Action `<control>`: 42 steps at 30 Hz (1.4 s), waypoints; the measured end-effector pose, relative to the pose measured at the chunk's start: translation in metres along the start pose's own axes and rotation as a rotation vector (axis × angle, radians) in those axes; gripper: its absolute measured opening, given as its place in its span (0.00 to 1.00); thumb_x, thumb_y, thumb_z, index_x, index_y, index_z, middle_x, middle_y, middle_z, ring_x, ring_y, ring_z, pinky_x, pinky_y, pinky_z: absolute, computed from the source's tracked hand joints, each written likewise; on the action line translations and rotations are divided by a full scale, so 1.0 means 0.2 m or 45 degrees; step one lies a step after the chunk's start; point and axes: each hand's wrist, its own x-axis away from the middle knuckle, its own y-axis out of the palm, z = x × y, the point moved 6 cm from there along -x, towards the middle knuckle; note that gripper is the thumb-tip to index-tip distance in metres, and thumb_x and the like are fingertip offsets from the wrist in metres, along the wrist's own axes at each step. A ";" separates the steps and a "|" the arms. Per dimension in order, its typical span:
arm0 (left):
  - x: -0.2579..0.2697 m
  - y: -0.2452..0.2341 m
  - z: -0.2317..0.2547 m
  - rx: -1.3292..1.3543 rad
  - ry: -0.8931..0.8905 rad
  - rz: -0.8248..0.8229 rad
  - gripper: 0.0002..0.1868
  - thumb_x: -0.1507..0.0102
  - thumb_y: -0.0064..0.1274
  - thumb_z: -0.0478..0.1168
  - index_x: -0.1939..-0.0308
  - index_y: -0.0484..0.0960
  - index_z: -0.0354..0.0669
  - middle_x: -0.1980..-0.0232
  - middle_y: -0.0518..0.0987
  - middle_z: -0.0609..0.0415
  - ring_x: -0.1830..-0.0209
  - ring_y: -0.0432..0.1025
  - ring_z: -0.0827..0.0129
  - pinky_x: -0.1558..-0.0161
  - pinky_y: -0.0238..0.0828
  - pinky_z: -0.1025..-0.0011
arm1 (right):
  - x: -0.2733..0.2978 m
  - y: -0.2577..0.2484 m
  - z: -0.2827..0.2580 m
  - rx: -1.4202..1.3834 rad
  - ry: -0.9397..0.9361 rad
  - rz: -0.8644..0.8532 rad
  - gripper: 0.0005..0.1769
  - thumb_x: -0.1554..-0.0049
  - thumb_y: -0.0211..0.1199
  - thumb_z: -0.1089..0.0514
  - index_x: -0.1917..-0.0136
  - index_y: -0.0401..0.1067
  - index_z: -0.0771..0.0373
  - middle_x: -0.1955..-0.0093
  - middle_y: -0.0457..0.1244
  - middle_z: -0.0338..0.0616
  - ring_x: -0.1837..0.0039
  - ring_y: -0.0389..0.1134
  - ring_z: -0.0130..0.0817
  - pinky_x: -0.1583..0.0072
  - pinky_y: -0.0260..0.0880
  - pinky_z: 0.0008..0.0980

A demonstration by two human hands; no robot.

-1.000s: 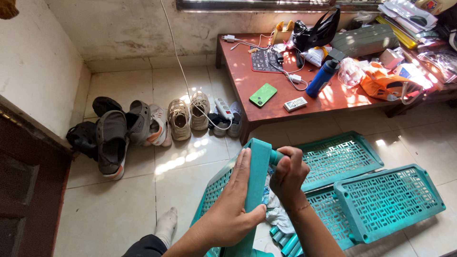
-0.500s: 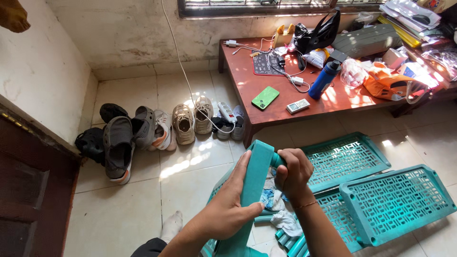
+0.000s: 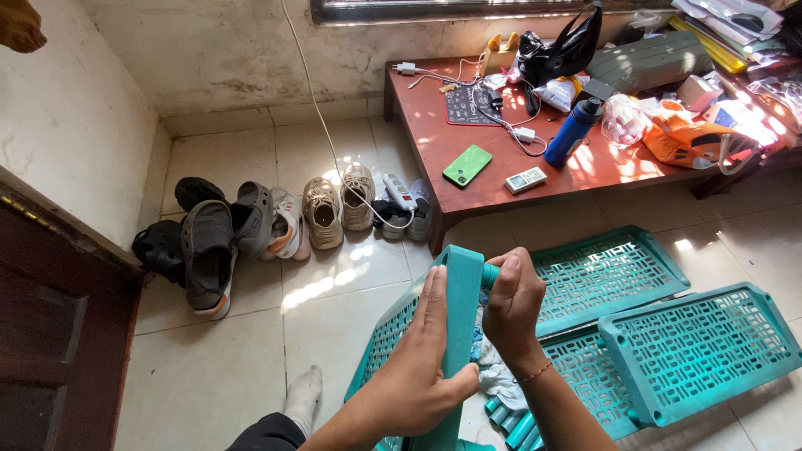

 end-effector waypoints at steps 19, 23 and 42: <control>-0.06 -0.04 -0.06 0.182 0.096 0.167 0.56 0.45 0.54 0.41 0.21 0.38 0.25 0.17 0.46 0.29 0.14 0.39 0.47 0.21 0.35 0.64 | -0.03 -0.05 -0.14 0.487 -0.540 -0.089 0.22 0.29 0.43 0.50 0.55 0.71 0.65 0.61 0.63 0.52 0.59 0.64 0.49 0.55 0.63 0.42; -0.06 -0.01 -0.06 0.103 0.137 0.177 0.57 0.42 0.55 0.42 0.21 0.34 0.24 0.17 0.41 0.26 0.13 0.34 0.44 0.20 0.33 0.62 | -0.07 -0.01 -0.17 0.582 -0.588 -0.011 0.19 0.32 0.47 0.55 0.62 0.69 0.62 0.64 0.63 0.49 0.64 0.65 0.52 0.59 0.63 0.47; -0.06 -0.02 -0.06 0.057 0.117 0.186 0.59 0.43 0.55 0.41 0.22 0.30 0.25 0.17 0.38 0.25 0.14 0.33 0.43 0.22 0.34 0.61 | -0.08 0.05 -0.09 0.522 -0.259 -0.006 0.24 0.30 0.45 0.51 0.63 0.69 0.61 0.66 0.63 0.50 0.64 0.66 0.54 0.61 0.64 0.47</control>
